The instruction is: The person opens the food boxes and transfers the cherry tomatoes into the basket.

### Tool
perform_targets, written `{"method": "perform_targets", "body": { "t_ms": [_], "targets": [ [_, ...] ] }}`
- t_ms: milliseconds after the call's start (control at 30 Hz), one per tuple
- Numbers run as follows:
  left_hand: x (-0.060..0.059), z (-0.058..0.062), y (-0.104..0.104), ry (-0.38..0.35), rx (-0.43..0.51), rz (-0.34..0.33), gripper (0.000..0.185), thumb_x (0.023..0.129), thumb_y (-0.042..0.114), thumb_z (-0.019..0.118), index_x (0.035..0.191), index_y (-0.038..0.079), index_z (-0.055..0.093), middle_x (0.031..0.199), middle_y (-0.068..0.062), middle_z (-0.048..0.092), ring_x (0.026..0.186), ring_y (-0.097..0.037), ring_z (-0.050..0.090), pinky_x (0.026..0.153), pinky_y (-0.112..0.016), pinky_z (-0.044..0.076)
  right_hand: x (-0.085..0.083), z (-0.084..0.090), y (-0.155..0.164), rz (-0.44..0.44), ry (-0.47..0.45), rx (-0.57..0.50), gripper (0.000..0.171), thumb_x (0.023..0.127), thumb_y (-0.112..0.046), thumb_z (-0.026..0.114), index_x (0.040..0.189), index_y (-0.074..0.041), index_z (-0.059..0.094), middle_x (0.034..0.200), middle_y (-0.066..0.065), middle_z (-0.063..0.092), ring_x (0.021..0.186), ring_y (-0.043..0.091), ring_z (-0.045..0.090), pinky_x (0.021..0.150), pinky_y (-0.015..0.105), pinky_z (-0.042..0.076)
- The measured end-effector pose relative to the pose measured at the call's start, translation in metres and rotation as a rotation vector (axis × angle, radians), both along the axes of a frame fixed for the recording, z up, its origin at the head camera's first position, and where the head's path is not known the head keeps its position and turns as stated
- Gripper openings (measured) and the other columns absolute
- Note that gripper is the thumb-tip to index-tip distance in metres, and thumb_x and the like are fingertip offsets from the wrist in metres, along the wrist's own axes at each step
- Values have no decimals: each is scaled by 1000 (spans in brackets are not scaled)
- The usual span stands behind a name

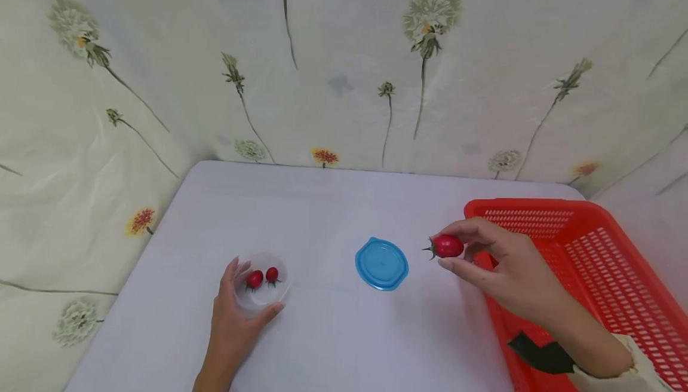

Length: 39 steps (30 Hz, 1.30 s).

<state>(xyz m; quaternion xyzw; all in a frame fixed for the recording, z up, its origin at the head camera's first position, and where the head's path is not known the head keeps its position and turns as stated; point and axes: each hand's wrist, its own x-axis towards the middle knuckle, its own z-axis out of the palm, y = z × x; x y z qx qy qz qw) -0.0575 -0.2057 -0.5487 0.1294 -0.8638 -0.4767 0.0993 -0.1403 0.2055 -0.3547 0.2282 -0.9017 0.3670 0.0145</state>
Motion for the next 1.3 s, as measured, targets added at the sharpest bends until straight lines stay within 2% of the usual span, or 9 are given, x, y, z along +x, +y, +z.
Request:
{"method": "perform_targets", "body": {
  "t_ms": [267,367,500,633,1033,1300],
  "targets": [
    [0,0,-1,-6,14,-6,120,75,46,95,166,27,20,159,3,45,147,-23,39,118,-68,29,-1,-18,26,-95,24,55,50,84,-20,91,129,-23,68,112,-6,67,85,17,63,62,26,59],
    [0,-1,-2,-2,15,-6,120,75,45,95,166,28,20,158,3,45,147,-23,39,118,-67,28,-5,-25,34,-143,-10,70,52,85,-21,90,130,-19,65,113,1,67,86,22,63,60,27,59],
    [0,-1,-2,2,17,-6,120,74,43,96,166,28,20,158,3,45,147,-23,39,118,-67,28,-10,-34,43,-214,-122,82,53,89,-29,86,133,-15,60,113,10,67,88,28,61,56,31,59],
    [1,-1,-1,-4,12,-5,120,75,44,95,166,27,20,158,3,45,147,-23,39,117,-68,29,-17,-41,52,-263,-199,104,55,92,-36,82,135,-12,58,117,14,66,91,31,62,58,34,61],
    [0,0,-1,11,11,-13,119,75,41,96,166,26,20,158,3,45,147,-23,39,117,-68,29,-33,-67,77,-372,-233,104,57,100,-41,71,135,0,55,111,19,66,94,33,66,63,31,61],
    [0,3,-1,4,3,-9,119,75,42,95,166,25,20,159,1,45,147,-24,39,117,-68,30,-36,-83,83,-402,-313,128,56,102,-38,68,135,5,52,108,21,66,84,27,67,64,34,62]
  ]
}}
